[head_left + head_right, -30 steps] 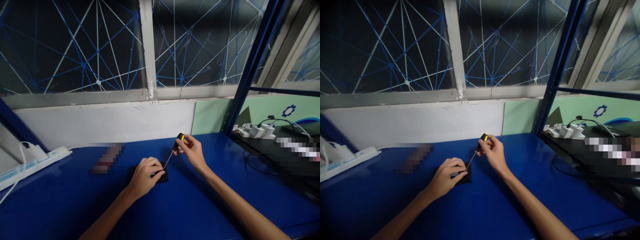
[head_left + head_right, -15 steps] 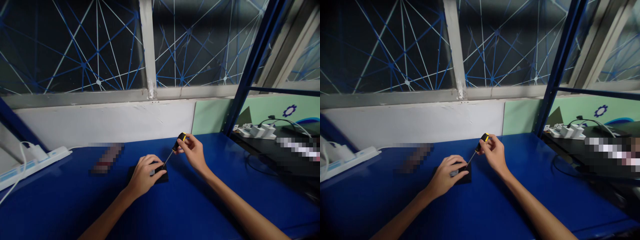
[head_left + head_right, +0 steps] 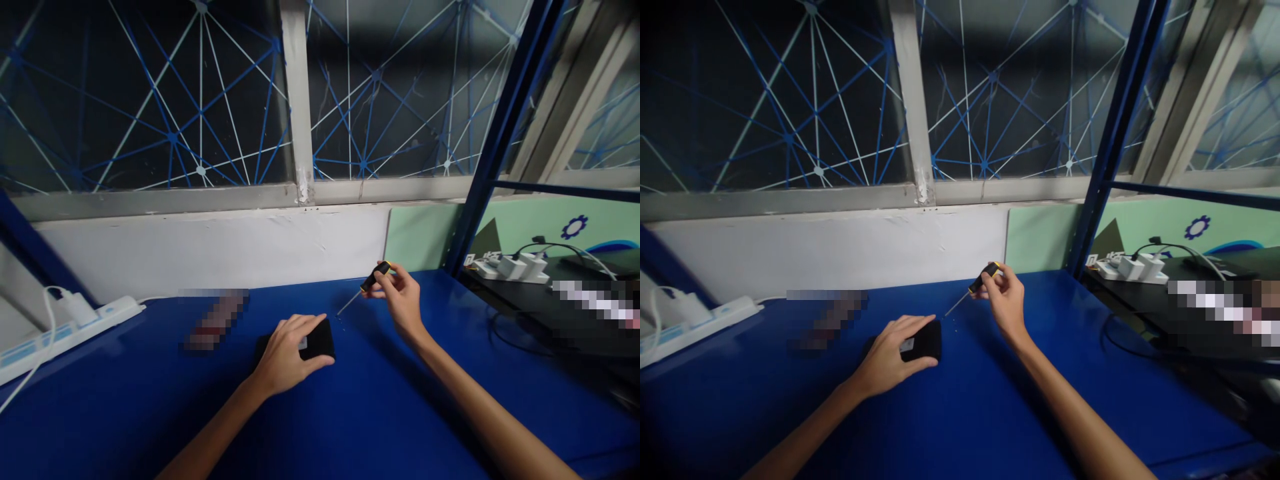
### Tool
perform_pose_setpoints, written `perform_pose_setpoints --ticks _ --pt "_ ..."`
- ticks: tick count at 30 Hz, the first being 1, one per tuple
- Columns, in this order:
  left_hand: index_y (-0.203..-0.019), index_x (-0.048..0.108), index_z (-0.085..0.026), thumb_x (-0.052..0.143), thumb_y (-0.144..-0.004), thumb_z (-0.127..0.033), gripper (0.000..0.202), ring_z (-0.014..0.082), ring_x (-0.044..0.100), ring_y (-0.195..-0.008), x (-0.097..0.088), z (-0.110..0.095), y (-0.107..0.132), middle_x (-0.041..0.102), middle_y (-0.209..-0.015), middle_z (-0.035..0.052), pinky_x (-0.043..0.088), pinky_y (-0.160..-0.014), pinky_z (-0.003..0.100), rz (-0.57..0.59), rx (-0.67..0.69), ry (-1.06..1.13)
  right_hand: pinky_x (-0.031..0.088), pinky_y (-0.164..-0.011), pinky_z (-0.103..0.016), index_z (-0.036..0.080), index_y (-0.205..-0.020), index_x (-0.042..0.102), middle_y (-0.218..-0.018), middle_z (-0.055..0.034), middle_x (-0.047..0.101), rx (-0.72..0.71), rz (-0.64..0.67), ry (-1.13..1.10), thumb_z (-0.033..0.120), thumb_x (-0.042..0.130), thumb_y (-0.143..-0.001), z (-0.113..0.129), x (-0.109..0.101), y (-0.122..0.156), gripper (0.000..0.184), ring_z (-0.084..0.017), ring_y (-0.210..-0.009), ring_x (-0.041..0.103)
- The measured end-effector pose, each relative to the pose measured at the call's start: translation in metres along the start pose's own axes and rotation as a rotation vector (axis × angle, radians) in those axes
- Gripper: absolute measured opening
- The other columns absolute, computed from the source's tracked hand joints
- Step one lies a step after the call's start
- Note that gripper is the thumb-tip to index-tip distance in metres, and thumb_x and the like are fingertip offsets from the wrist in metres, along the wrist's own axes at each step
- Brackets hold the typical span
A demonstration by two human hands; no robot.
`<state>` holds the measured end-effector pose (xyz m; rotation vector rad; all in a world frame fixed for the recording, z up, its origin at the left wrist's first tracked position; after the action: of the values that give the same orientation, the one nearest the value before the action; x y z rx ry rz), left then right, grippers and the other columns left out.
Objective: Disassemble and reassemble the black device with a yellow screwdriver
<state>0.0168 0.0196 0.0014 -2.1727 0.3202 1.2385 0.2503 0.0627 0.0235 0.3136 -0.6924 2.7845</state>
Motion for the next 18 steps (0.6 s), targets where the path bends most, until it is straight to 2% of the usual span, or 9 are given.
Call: perform_pose_setpoints --ticks 6,18 --pt "-0.131 0.054 -0.027 0.072 -0.077 -0.044 0.060 0.0307 0.054 -0.116 -0.0115 0.0030 -0.0024 0.061 -0.127 0.0095 0.041 -0.100 0.056 -0.117 -0.011 0.115 0.061 -0.059 -0.037 0.015 -0.100 0.056 -0.066 -0.0011 0.067 -0.003 0.000 -0.048 0.039 0.069 -0.075 0.0048 0.0019 0.0017 0.037 -0.021 -0.058 0.070" --pt "-0.131 0.054 -0.026 0.071 -0.077 -0.046 0.059 0.0312 0.055 -0.117 -0.0113 0.0045 -0.0021 0.061 -0.128 0.0095 0.040 -0.100 0.058 -0.127 0.000 0.119 0.061 -0.060 -0.036 0.018 -0.095 0.054 -0.068 -0.0015 0.069 -0.010 0.017 -0.027 0.040 0.069 -0.076 0.0043 0.0047 0.0047 0.033 -0.021 -0.061 0.071"
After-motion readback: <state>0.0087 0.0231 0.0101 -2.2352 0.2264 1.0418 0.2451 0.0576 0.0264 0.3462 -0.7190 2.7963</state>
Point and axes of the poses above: each hand's wrist, its own y-axis away from the middle knuckle, its own x-axis out of the palm, z = x × y, the point moved 2 cm from there along -y, towards the middle knuckle
